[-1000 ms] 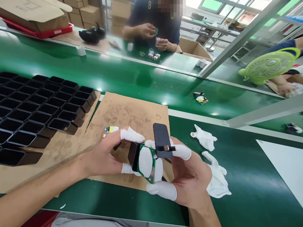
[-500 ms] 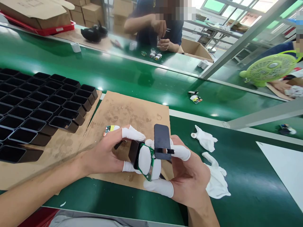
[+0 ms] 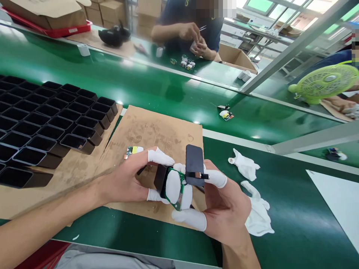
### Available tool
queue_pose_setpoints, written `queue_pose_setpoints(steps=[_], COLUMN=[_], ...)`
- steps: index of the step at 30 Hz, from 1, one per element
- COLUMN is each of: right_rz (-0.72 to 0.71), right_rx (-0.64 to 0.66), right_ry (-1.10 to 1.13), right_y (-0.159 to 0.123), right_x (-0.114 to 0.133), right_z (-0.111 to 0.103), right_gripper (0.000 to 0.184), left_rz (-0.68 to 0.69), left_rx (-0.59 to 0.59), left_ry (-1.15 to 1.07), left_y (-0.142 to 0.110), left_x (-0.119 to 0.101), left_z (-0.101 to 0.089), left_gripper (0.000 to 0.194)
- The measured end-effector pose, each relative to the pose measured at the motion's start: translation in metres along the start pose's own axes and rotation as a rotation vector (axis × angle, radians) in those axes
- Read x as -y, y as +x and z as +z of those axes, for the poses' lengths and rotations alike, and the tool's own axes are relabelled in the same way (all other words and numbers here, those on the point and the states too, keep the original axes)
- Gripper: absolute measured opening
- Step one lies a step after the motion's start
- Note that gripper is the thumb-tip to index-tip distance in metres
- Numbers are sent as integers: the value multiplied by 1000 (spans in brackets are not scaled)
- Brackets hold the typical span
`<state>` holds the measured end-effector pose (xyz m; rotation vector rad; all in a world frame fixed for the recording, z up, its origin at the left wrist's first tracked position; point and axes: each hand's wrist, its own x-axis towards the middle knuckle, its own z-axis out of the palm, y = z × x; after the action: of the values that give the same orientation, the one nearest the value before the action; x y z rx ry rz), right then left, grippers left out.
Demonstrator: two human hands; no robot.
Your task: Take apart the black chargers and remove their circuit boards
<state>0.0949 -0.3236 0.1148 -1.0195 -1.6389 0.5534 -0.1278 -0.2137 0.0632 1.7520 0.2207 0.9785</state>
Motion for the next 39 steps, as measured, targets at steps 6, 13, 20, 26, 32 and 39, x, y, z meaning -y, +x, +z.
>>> queue_pose_setpoints(steps=[6,13,20,26,32,39], right_rz=[-29,-17,399,420,298,255], right_rx=[16,-265,8,94,495,91], right_ry=[1,31,-764,-809,-831,-372], right_y=[-3,-2,17,19,17,17], right_x=[-6,-2,-33,-45,-17,-22], right_z=[2,-7,-13,-17,-2,-18], right_gripper=[96,65,18,21,31,29], left_rz=[-1,-115,-79,-125,-181,-124], left_rx=[15,-137,-510,-612,-538,-256], left_ry=[0,24,212,212,152,-21], left_y=[0,11,30,30,27,18], left_x=[-2,-6,9,17,21,2], left_z=[3,-10,-49,-48,-45,-23], left_gripper=[65,59,55,59,66,57])
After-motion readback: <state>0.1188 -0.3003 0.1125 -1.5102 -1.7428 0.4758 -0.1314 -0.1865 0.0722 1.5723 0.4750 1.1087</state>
